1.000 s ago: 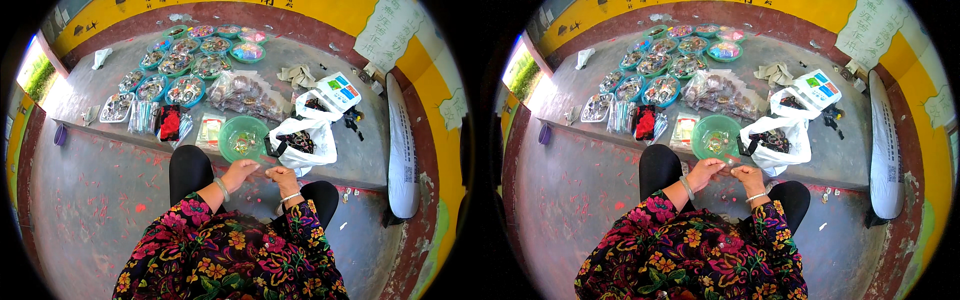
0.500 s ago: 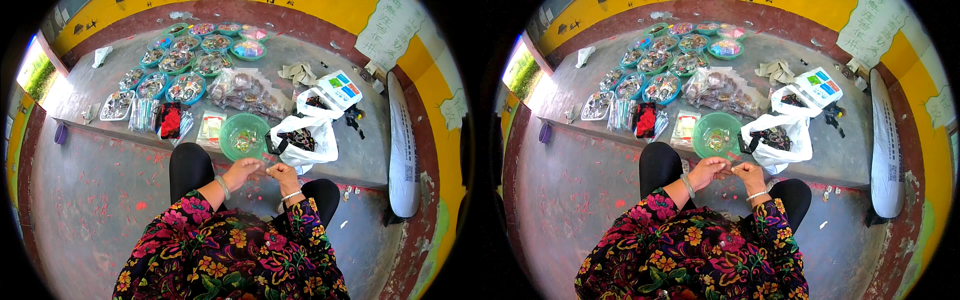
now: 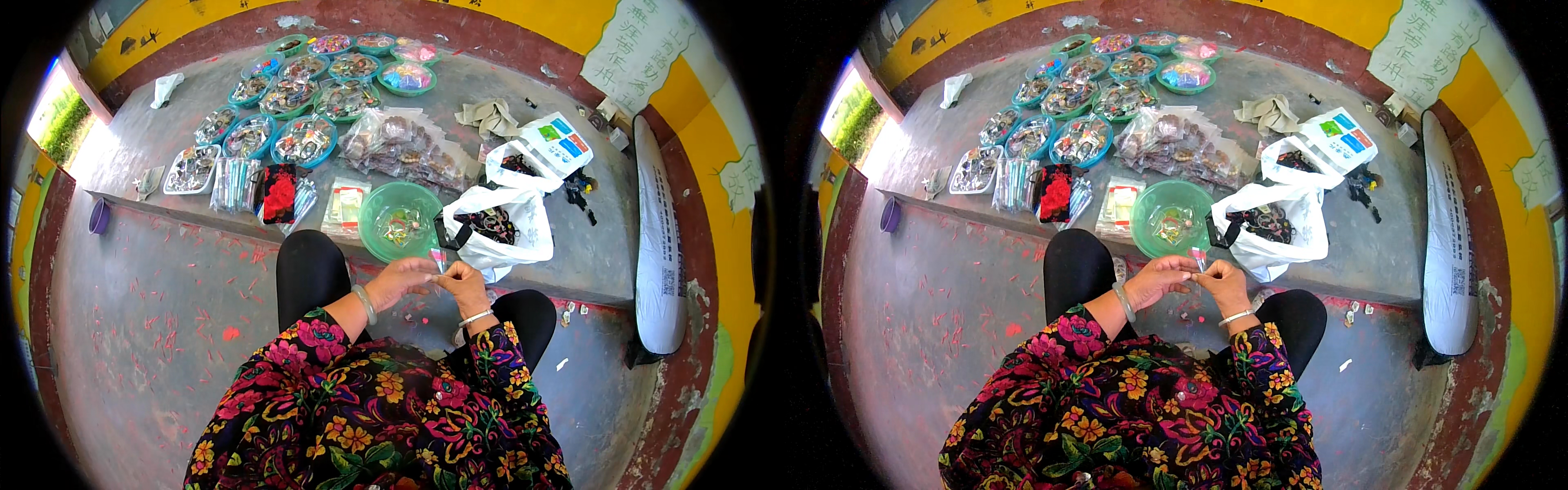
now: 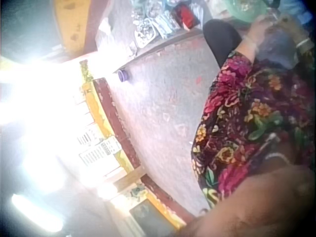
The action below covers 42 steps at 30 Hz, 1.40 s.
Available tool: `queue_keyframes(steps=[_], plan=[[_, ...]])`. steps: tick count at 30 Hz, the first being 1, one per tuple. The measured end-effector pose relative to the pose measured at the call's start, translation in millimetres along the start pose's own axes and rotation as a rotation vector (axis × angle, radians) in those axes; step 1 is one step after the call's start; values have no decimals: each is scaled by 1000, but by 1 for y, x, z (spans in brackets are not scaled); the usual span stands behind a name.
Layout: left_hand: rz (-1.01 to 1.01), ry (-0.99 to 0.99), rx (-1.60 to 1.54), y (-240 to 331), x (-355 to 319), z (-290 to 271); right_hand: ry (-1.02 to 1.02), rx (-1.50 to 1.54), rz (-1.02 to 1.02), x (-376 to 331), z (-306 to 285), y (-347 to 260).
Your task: The person sits on the floor and repeatedly picks small dark objects from a white bag, places them into clear plastic bags, and seals them. The person then places the filled bags into a green bowl. The workspace includes several pre-filled blue trays and a digital scale.
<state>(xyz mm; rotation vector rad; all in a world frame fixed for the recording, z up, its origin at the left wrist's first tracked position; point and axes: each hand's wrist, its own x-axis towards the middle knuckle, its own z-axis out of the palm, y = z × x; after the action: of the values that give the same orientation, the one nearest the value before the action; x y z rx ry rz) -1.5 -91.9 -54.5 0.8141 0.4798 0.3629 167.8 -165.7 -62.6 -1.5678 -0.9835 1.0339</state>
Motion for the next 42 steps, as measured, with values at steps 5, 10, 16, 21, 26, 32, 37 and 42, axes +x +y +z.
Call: queue_keyframes(steps=[5, 10, 16, 21, 26, 32, 37, 42], plan=[[44, 73, 50, -5, 3, -1, -15, -134, -41, 0, 3, 3], [72, 211, 80, -7, 5, -2, -16, -184, -5, 2, 1, 3], [68, 313, 52, -2, 5, -5, -86, -199, 22, 1, -3, 8], [62, 183, 109, 3, 1, 4, -67, 109, 134, 0, -4, 6], [-22, 9, 90, -3, 2, -3, -134, 476, 228, -3, -8, -4], [-29, 41, 53, 3, 0, -3, -187, 441, 213, -2, -11, -8], [-8, 58, 70, 1, 1, 0, -184, 290, 184, 0, -11, -1], [11, 75, 116, -4, 4, -5, -103, 30, 101, 2, -7, 2]])
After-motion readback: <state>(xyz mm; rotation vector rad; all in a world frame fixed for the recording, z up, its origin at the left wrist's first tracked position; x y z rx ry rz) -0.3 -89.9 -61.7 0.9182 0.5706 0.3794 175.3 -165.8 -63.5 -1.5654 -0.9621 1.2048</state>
